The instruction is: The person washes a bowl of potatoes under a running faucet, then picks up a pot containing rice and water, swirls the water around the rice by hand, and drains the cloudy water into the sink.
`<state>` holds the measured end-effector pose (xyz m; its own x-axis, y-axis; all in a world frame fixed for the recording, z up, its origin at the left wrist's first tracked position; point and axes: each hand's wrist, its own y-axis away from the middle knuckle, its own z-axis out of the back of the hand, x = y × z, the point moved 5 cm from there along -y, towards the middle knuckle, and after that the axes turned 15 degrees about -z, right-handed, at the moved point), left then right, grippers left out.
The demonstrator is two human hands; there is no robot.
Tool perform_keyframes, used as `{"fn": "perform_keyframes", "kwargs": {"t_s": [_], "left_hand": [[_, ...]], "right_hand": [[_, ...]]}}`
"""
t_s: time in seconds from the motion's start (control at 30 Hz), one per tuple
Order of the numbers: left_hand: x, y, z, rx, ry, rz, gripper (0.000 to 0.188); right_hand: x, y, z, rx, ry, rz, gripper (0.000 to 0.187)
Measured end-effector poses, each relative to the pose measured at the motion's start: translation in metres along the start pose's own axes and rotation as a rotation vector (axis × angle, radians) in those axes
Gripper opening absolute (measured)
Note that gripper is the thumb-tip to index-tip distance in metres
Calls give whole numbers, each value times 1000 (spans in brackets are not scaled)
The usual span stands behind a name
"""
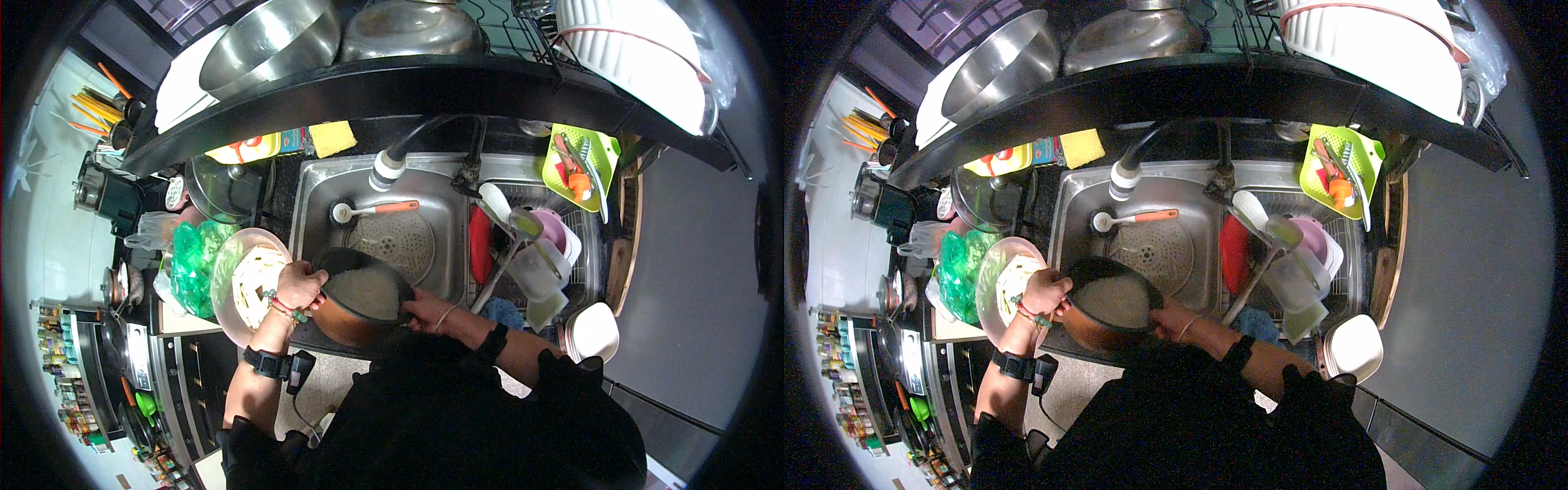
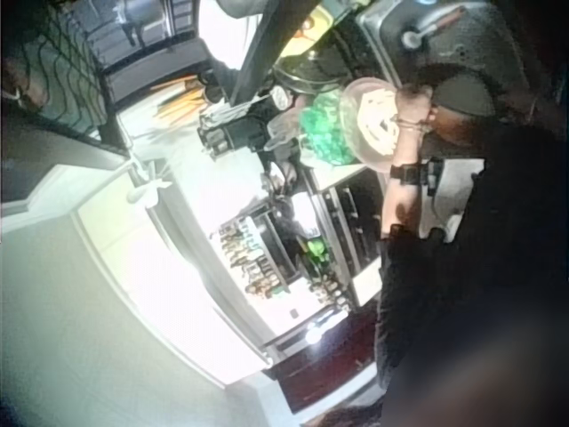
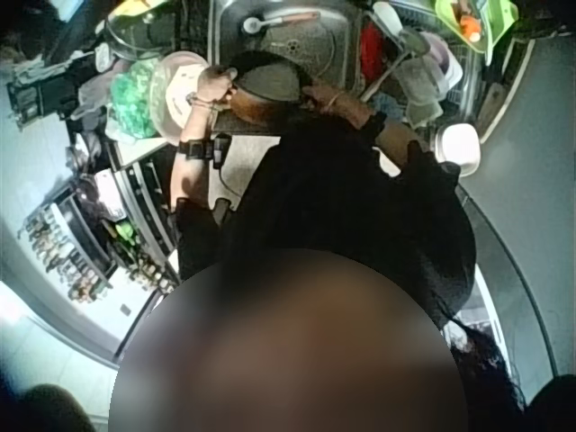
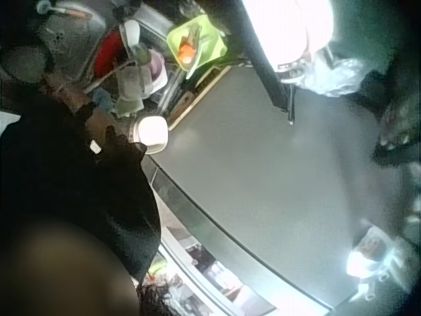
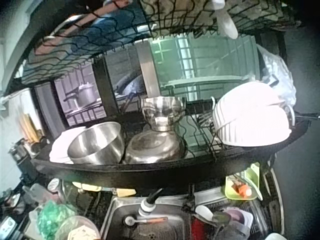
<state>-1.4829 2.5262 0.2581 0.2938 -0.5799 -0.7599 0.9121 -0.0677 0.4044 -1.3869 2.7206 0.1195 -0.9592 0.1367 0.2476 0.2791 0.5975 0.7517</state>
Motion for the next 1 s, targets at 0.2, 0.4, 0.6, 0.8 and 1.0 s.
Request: {"fn": "perform_keyframes", "kwargs": {"t_s": [0.2, 0.4, 0.6, 0.8, 1.0], "left_hand": [[3, -2, 0, 9, -2, 2, 19], [1, -2, 0, 25, -20, 20, 19], [-1, -2, 0, 34, -5, 29, 16], [7, -2, 4, -3, 27, 24, 15], [26, 15, 10, -59, 95, -70, 19]], "right_hand": [[-4, -6, 2, 28, -12, -19, 50], [-3, -3, -1, 18, -68, -17, 45], [-6, -12, 7, 10, -49, -61, 46], [0, -10, 3, -11, -112, 10, 52], [31, 20, 6, -335, 18, 253, 71]]}}
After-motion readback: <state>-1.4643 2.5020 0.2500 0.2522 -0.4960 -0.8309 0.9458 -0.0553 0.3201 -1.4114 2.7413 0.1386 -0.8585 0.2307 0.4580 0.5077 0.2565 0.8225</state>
